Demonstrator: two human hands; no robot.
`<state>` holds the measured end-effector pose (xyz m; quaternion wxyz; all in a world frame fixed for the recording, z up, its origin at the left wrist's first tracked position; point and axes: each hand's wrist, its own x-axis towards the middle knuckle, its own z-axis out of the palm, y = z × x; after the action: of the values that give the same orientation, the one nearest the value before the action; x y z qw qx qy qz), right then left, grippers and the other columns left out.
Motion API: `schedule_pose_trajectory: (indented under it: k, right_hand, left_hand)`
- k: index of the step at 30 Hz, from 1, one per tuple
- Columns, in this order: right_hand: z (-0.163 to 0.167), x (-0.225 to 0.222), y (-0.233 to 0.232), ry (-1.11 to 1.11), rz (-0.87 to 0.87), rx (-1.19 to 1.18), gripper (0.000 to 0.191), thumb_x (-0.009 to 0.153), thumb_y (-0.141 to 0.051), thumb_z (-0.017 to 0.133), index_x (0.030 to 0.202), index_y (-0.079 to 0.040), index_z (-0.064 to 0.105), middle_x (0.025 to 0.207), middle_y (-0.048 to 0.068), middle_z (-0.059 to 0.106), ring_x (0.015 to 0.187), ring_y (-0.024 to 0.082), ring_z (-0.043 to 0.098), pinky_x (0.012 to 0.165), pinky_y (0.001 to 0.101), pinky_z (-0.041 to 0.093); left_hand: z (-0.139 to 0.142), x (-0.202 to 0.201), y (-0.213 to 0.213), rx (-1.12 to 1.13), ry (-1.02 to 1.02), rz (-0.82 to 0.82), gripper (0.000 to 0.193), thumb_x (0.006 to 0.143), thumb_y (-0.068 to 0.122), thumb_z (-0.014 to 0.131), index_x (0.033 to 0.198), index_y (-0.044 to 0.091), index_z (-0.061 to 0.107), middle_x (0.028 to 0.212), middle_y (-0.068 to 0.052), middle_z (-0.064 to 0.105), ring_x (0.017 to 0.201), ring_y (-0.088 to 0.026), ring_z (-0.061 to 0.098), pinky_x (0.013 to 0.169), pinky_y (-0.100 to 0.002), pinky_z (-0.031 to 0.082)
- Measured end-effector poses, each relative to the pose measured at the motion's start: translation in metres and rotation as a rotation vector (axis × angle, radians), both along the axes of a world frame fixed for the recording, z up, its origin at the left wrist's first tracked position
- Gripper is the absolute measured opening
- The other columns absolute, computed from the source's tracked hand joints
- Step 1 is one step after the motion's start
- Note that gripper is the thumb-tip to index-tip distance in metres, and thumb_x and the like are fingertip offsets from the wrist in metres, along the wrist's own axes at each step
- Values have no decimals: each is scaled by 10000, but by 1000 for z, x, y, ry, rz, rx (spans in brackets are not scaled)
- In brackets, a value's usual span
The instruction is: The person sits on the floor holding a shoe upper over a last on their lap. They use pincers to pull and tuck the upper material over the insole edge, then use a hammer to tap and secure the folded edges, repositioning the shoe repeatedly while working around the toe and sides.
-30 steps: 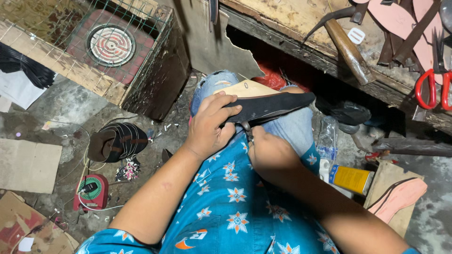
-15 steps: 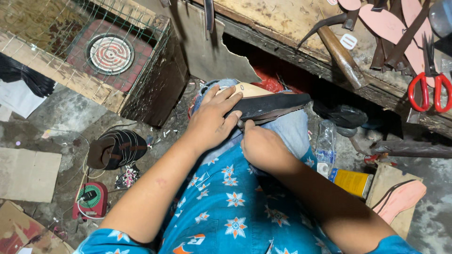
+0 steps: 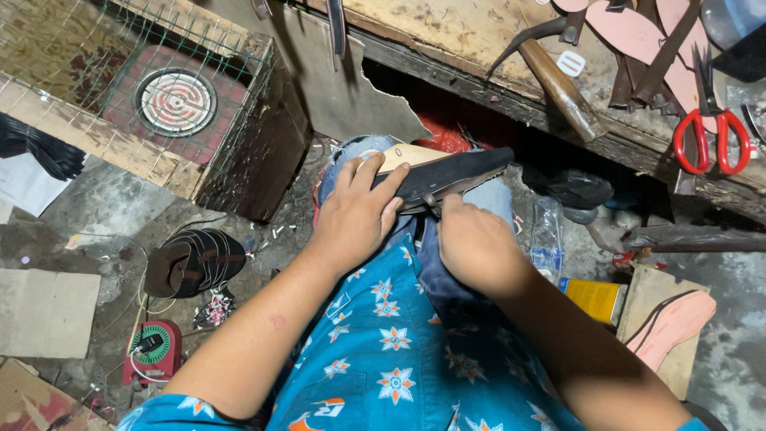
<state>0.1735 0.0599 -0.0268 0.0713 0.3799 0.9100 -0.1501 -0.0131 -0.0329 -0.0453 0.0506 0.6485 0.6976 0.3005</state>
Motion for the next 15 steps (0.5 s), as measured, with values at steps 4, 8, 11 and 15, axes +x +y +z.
schedule_pose_trajectory:
  k: [4, 8, 11, 15]
  right_hand:
    - [-2, 5, -8, 36, 1, 9, 184, 905, -113, 530, 1013, 34, 561, 836, 264, 702, 796, 434, 703, 760, 535, 542]
    - [-14, -1, -3, -4, 24, 0, 199, 894, -79, 514, 1042, 48, 552, 840, 268, 704, 799, 439, 707, 754, 530, 549]
    - [-20, -7, 5, -41, 34, -5, 193, 870, -55, 511, 1027, 46, 556, 856, 278, 708, 819, 442, 711, 761, 526, 552]
    - [-16, -2, 16, -24, 100, 75, 186, 879, -70, 513, 1015, 47, 564, 897, 281, 706, 828, 438, 716, 756, 512, 563]
  left_hand:
    - [0, -2, -3, -41, -30, -19, 480, 936, 256, 675, 1405, 180, 604, 1422, -199, 543, 1286, -448, 492, 1012, -490, 481]
    - [2, -1, 5, -86, 7, -12, 495, 949, 285, 652, 1429, 187, 583, 1440, -207, 525, 1277, -468, 493, 1041, -531, 453]
    - [4, 2, 23, -204, 116, -5, 504, 943, 368, 637, 1423, 230, 567, 1418, -205, 520, 1250, -457, 501, 1032, -634, 377]
    - [8, 0, 37, -307, 14, -45, 517, 947, 377, 597, 1451, 283, 526, 1482, -175, 495, 1210, -452, 521, 948, -630, 397]
